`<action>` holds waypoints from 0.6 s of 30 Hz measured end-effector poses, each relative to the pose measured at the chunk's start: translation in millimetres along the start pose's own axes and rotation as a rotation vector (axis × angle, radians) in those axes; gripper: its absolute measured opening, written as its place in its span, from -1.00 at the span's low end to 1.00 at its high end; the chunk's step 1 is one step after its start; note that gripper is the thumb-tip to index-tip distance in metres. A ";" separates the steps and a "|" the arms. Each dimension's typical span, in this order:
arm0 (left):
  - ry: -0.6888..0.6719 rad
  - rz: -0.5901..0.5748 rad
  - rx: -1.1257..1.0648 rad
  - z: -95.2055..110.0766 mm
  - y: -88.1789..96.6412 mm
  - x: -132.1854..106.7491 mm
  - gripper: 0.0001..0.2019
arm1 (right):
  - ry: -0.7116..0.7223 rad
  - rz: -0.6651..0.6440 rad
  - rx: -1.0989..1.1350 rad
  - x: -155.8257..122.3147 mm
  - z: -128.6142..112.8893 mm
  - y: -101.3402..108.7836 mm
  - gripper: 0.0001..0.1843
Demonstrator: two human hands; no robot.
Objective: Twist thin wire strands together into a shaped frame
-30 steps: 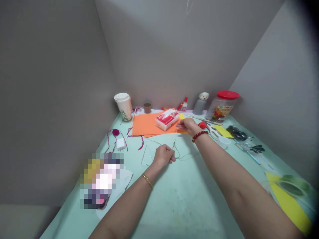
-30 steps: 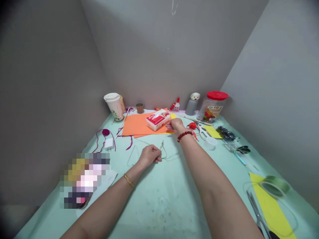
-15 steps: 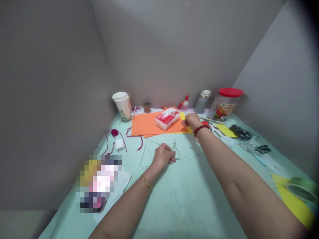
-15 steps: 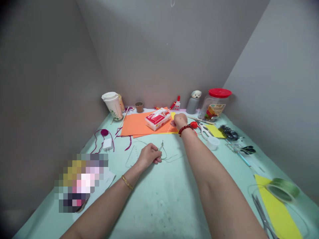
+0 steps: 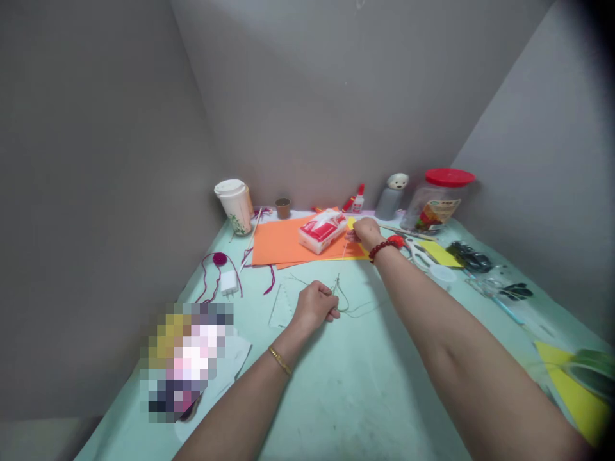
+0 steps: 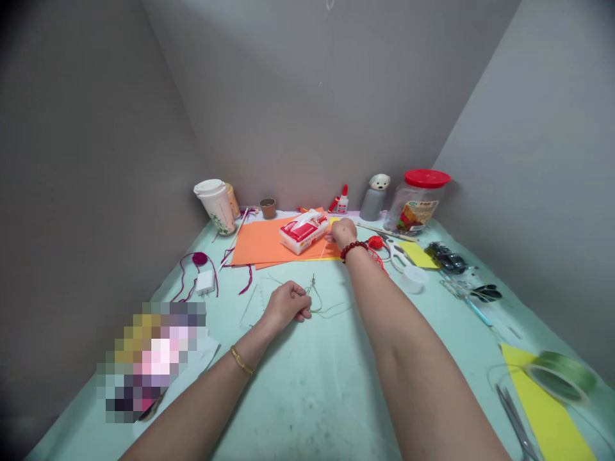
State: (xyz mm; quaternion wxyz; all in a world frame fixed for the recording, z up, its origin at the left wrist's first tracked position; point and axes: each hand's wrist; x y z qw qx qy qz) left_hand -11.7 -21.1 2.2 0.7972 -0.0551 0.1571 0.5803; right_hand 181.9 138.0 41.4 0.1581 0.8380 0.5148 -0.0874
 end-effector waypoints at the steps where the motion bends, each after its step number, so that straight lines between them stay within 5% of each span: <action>1: 0.000 -0.001 -0.003 1.0 0.0 -0.7 -0.83 | -0.024 0.011 -0.016 0.7 -1.2 -1.3 -0.66; 11: 0.016 -0.002 0.007 4.5 0.4 -1.7 -0.84 | 0.027 0.090 -0.194 -6.8 -6.6 -11.4 -0.80; 18: 0.035 0.004 0.038 4.8 0.2 -1.0 -0.87 | 0.138 0.182 -0.502 -35.1 -9.1 18.5 -0.91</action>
Point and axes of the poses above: each hand's wrist, its own x-axis towards the middle knuckle, its own y-axis out of the back of the hand, z = x × y, and after that the axes turned 1 degree about -y, right-handed
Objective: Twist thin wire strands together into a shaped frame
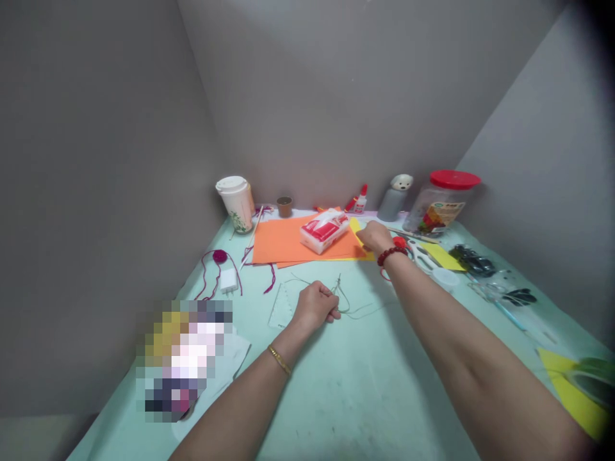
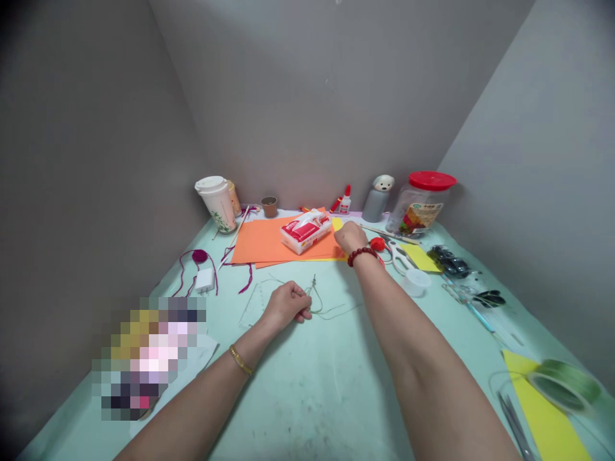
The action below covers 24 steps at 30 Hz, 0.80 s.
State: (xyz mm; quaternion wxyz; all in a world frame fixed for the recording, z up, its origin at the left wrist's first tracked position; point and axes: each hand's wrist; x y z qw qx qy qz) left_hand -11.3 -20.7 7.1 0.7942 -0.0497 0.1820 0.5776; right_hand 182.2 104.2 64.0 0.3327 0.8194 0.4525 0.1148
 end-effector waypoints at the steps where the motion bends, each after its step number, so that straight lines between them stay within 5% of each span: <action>1: 0.003 -0.003 0.001 -1.6 0.0 1.3 -0.86 | 0.050 0.025 -0.032 -8.4 2.4 5.7 -0.89; 3: 0.001 -0.008 -0.001 -5.1 -0.1 4.0 -0.85 | 0.207 -0.016 -0.075 -27.5 8.3 13.0 -0.93; 8: -0.030 -0.001 -0.018 -7.5 0.0 5.2 -0.82 | 0.587 -0.459 -0.181 -63.8 31.5 6.3 -0.82; 12: -0.019 0.012 -0.018 -4.2 -0.6 3.5 -0.82 | 0.617 -0.587 -0.296 -66.5 50.1 -4.5 -0.85; 24: -0.064 0.011 -0.020 -8.9 -1.5 6.2 -0.90 | 0.430 -0.630 -0.127 -75.8 55.8 -5.5 -0.97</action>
Point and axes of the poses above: each hand's wrist, its own x-axis towards the middle knuckle, its own y-axis out of the back of the hand, z = x × y, and after that the axes turned 1 degree about -y, right-handed
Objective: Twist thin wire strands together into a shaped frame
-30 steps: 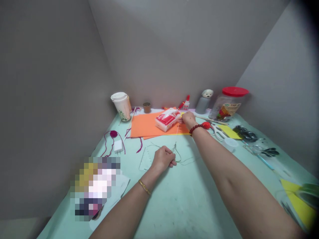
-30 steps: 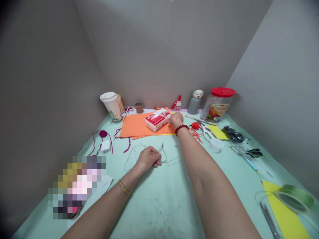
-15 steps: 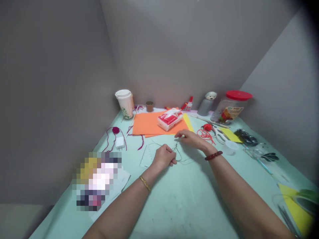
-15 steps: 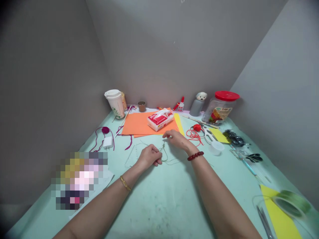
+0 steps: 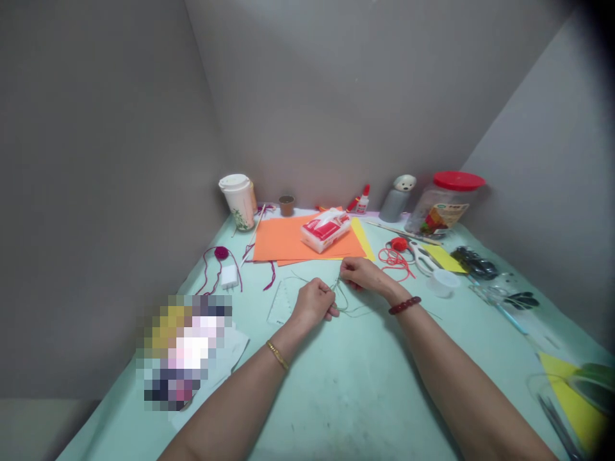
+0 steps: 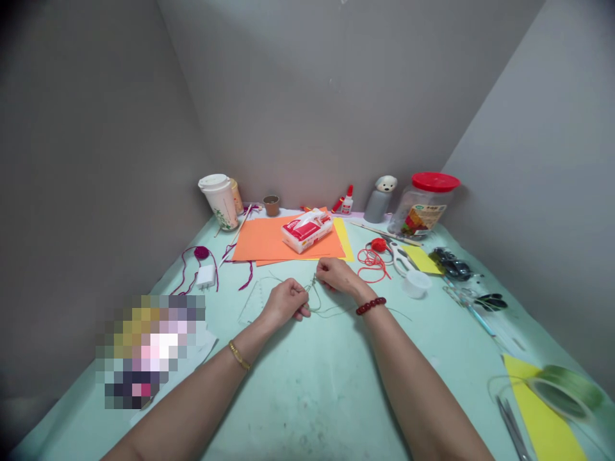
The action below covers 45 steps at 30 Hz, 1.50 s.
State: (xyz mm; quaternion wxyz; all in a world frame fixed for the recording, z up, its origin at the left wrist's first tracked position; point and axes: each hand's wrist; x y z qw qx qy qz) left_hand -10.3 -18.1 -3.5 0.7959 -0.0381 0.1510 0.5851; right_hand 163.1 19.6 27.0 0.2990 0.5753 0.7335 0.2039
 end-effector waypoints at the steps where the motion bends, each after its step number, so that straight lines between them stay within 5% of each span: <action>1: 0.000 -0.001 0.004 0.6 0.0 -0.3 -0.90 | 0.007 0.026 -0.021 1.3 1.0 -1.8 -0.96; 11: -0.003 0.009 -0.037 2.2 -1.1 -2.3 -0.88 | 0.155 0.306 -0.084 5.3 16.0 -16.3 -0.89; 26: -0.115 0.012 0.120 -5.5 -2.6 -2.0 -0.86 | 0.175 0.299 -0.006 -0.5 19.3 -14.3 -0.80; 38: -0.024 0.031 0.168 3.5 -4.9 -0.5 -0.72 | 0.210 0.270 0.000 0.2 19.4 -14.5 -0.80; 45: -0.099 0.009 0.319 -2.3 -3.5 3.4 -0.86 | 0.218 0.294 -0.034 1.1 18.4 -16.2 -0.84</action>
Point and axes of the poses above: each hand's wrist, its own x-axis towards the middle knuckle, its own y-axis out of the back of the hand, z = x × y, and after that the axes turned 1 degree about -y, right-handed
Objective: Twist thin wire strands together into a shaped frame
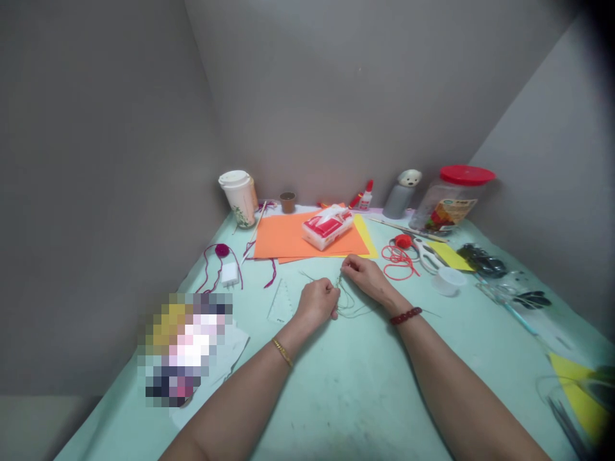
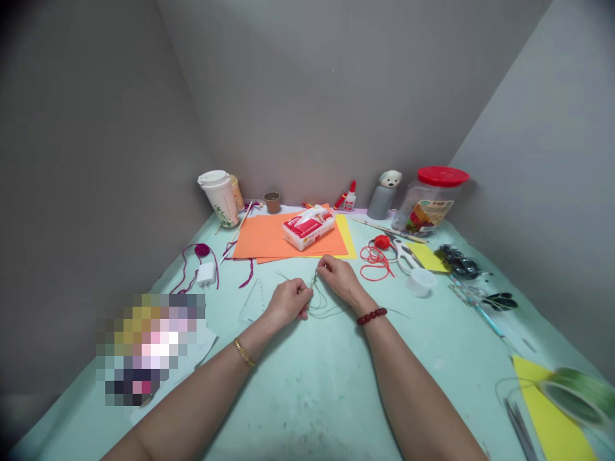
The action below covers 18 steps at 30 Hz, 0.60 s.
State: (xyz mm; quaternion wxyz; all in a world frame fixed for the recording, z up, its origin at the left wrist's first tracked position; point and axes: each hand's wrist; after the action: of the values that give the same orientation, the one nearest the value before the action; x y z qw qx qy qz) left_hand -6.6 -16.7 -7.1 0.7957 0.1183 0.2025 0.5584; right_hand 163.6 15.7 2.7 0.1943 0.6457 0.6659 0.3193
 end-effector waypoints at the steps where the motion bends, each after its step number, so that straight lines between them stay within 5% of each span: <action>1: 0.003 -0.001 0.016 0.2 0.8 -0.2 -0.86 | -0.001 0.011 -0.010 0.1 -0.8 -1.1 -0.85; 18: -0.070 -0.012 0.121 2.3 5.8 -4.0 -0.80 | -0.113 0.059 -0.430 1.3 -14.1 -19.5 -0.87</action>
State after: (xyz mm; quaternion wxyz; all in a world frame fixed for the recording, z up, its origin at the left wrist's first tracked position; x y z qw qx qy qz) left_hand -11.5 -18.4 -1.9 0.7971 0.1843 0.2084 0.5359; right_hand 139.7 15.2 -0.1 0.3549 0.6254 0.5516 0.4227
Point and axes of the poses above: each hand's wrist, its own x-axis towards the middle knuckle, its own y-axis out of the back of the hand, z = x × y, and after that the axes turned 1 degree about -y, right-handed
